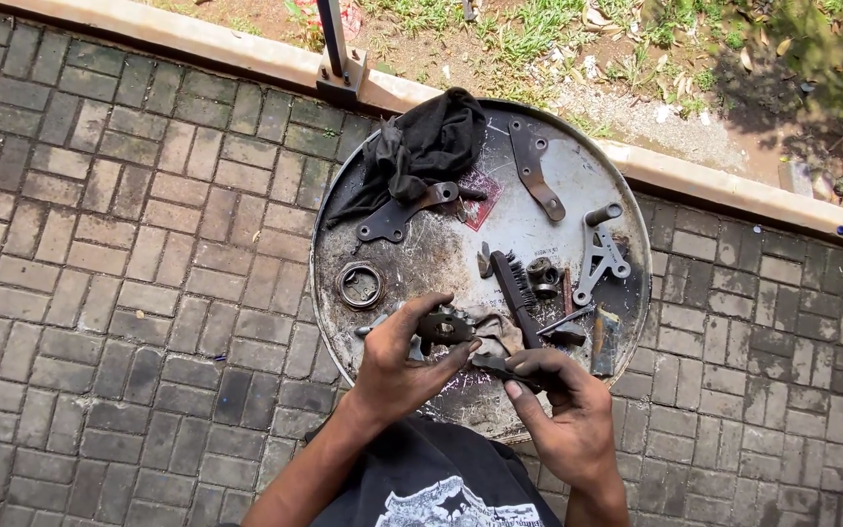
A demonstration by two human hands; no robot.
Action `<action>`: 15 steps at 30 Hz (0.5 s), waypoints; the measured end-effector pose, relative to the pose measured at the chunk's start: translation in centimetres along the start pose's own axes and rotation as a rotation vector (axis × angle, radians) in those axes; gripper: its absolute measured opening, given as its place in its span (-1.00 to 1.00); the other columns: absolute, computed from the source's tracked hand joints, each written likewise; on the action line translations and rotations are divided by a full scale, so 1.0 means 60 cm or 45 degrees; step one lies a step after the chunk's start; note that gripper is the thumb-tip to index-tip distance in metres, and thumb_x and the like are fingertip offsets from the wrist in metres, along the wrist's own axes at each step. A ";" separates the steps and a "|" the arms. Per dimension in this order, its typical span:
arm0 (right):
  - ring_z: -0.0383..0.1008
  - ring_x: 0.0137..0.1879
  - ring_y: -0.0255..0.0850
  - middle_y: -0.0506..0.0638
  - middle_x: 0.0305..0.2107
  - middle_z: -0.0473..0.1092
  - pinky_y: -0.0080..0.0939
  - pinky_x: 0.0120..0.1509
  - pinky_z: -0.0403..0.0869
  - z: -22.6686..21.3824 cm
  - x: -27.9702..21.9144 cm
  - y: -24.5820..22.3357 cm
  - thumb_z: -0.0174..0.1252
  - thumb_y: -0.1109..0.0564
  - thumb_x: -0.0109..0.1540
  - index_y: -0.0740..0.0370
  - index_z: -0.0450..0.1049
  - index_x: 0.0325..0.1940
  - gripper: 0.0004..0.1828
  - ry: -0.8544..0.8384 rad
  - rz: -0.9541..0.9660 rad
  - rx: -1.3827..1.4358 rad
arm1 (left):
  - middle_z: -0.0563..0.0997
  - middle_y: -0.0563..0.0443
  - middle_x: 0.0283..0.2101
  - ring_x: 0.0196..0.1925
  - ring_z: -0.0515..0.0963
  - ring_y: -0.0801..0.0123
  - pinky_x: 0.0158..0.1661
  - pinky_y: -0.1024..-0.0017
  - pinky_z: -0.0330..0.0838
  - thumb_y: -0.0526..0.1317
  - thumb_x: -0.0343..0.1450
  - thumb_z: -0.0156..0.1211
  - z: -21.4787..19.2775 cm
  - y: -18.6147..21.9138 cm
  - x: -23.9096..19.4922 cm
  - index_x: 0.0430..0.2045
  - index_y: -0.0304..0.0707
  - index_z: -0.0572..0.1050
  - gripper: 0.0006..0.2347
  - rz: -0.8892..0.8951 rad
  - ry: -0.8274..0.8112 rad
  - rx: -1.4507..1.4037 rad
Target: The person cleans a small metal mechanical part using a cloth and a wire brush. They wipe the part with the cloth, then scrub it with the brush, and repeat the process to remove dirt and grime.
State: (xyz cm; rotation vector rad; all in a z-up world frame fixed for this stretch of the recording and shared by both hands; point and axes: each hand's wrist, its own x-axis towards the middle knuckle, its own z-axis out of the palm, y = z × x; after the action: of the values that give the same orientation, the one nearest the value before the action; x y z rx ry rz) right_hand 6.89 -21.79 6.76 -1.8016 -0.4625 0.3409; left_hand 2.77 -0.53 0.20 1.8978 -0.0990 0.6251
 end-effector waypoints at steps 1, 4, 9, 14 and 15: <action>0.66 -0.02 -0.08 0.14 -0.16 0.55 -0.23 0.15 0.70 -0.001 0.000 0.002 0.24 0.28 0.19 0.29 0.48 -0.11 -0.80 -0.001 0.000 0.000 | 0.67 -0.18 -0.16 -0.19 0.80 0.25 -0.16 0.41 0.80 -0.24 0.42 0.42 0.000 0.002 0.001 0.17 -0.35 0.30 -0.51 -0.001 0.001 0.000; 0.64 0.02 -0.07 0.18 -0.14 0.54 -0.21 0.20 0.66 -0.004 0.000 0.014 0.23 0.33 0.18 0.30 0.45 -0.17 -0.84 -0.014 -0.003 0.107 | 0.64 -0.22 -0.08 -0.21 0.77 0.25 -0.15 0.42 0.76 -0.16 0.37 0.46 -0.007 0.007 0.002 0.14 -0.37 0.33 -0.48 -0.031 0.020 0.062; 0.69 -0.12 -0.19 -0.01 -0.17 0.66 -0.04 -0.04 0.69 -0.021 0.006 0.084 0.21 0.07 0.20 0.08 0.51 -0.23 -0.90 -0.285 0.405 -0.510 | 0.65 -0.09 -0.24 -0.23 0.77 0.25 -0.22 0.50 0.76 -0.01 0.24 0.48 -0.032 -0.007 0.006 -0.05 -0.21 0.40 -0.50 -0.720 -0.187 -0.059; 0.61 -0.16 -0.32 -0.11 -0.24 0.57 -0.32 0.02 0.63 -0.013 -0.027 0.189 0.15 0.07 0.26 0.06 0.54 -0.18 -0.89 -0.594 0.390 -0.620 | 0.59 -0.04 0.06 0.07 0.58 0.31 0.08 0.37 0.47 -0.01 0.15 0.51 -0.047 -0.014 -0.002 0.03 -0.18 0.42 -0.41 -1.257 -0.212 -0.087; 0.67 -0.06 -0.31 -0.09 -0.14 0.58 -0.31 0.13 0.67 -0.007 -0.028 0.181 0.16 0.07 0.27 0.06 0.54 -0.12 -0.86 -0.648 0.461 -0.613 | 0.51 -0.11 0.25 0.30 0.48 0.22 0.33 0.26 0.31 0.03 0.14 0.49 -0.046 -0.018 -0.009 0.21 -0.25 0.37 -0.27 -1.352 -0.225 -0.074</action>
State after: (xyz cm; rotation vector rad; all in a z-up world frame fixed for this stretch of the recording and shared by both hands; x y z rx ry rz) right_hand 7.05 -25.49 -3.59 -2.2723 -0.6059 1.0251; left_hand 1.62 2.25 -0.18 1.6435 0.7261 -0.2662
